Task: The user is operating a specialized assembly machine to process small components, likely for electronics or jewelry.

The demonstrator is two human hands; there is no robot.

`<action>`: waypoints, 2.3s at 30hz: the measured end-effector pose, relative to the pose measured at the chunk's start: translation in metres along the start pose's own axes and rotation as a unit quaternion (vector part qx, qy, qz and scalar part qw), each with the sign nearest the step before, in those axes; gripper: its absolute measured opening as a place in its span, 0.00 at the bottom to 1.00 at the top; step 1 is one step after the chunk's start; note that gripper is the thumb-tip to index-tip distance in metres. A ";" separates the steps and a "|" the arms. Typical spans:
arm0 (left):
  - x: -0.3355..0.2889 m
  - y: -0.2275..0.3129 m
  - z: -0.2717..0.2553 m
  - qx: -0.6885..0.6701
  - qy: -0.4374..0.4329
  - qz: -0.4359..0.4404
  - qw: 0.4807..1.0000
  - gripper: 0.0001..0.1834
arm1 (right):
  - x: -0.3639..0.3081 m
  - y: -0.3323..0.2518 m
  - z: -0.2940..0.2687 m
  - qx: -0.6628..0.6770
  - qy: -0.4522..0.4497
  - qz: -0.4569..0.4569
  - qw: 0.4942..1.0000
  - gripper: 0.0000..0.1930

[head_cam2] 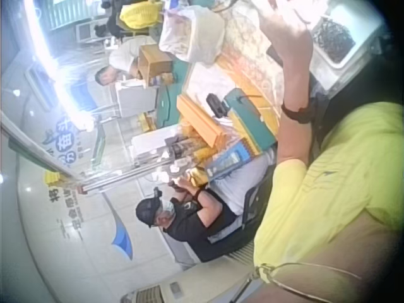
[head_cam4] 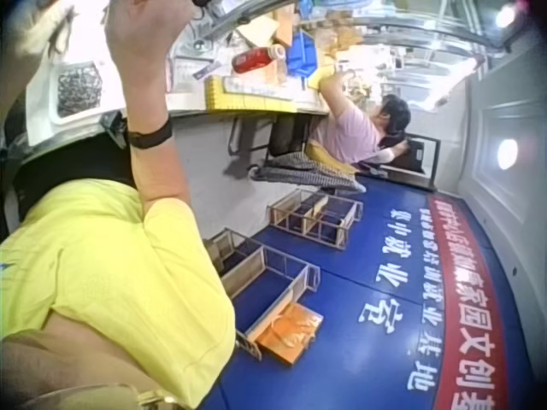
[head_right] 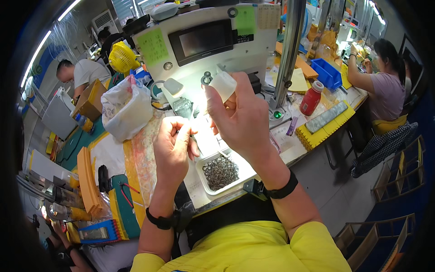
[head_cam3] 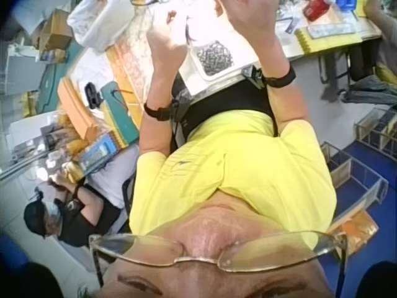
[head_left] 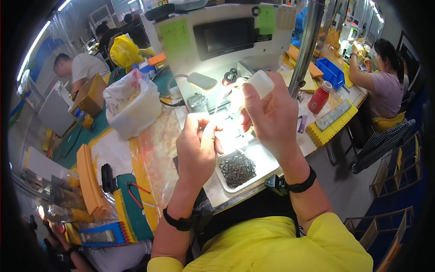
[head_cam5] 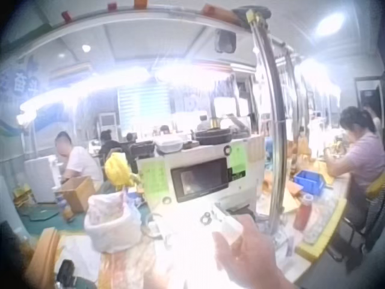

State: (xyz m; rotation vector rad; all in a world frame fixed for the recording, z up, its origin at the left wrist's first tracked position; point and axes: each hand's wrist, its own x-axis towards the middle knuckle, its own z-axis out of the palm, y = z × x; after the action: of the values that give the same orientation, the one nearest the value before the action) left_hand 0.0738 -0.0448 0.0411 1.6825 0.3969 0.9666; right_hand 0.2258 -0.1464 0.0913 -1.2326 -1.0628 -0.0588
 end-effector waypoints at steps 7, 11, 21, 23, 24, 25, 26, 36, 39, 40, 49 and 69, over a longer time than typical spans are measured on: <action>-0.002 -0.001 0.000 -0.001 -0.001 0.008 1.000 0.01 | -0.001 -0.004 0.000 -0.004 -0.003 0.022 1.000 0.14; -0.003 -0.003 -0.002 -0.001 -0.001 0.000 1.000 0.01 | -0.002 0.001 0.001 0.019 -0.004 0.015 1.000 0.15; -0.001 -0.017 -0.003 0.036 -0.004 0.042 0.998 0.04 | 0.004 -0.010 -0.056 0.278 0.141 0.064 0.948 0.13; -0.005 -0.008 0.000 0.012 0.018 0.020 1.000 0.04 | 0.011 0.002 -0.119 0.154 0.194 0.024 0.969 0.16; -0.007 -0.002 -0.002 0.028 0.016 0.028 0.999 0.03 | 0.017 0.015 -0.149 0.122 0.221 0.020 0.967 0.17; -0.008 0.000 0.002 0.025 0.035 0.012 0.999 0.04 | 0.024 0.027 -0.181 0.087 0.251 0.016 0.964 0.18; -0.009 0.000 0.003 0.031 0.041 0.008 0.999 0.04 | 0.030 0.040 -0.206 0.042 0.263 0.023 0.963 0.18; -0.010 -0.004 0.006 0.075 0.052 0.024 0.996 0.05 | 0.060 0.105 -0.274 -0.211 0.140 0.065 0.965 0.14; -0.011 -0.006 0.008 0.068 0.061 0.029 0.995 0.05 | 0.062 0.110 -0.272 -0.334 0.075 0.080 0.936 0.15; -0.012 -0.006 0.009 0.065 0.072 0.024 0.995 0.05 | 0.063 0.112 -0.269 -0.331 0.072 0.078 0.938 0.15; -0.023 0.002 0.023 0.112 0.067 0.109 0.985 0.06 | 0.048 0.084 -0.253 -0.394 0.184 0.043 0.899 0.20; -0.025 -0.002 0.015 0.163 0.052 0.086 0.982 0.02 | -0.054 0.043 -0.135 -0.228 -0.219 0.190 0.930 0.14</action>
State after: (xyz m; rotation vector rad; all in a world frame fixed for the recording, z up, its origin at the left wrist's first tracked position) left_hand 0.0706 -0.0711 0.0286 1.9916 0.5072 1.1679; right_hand 0.3043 -0.2610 0.0306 -1.9201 -1.2088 0.2972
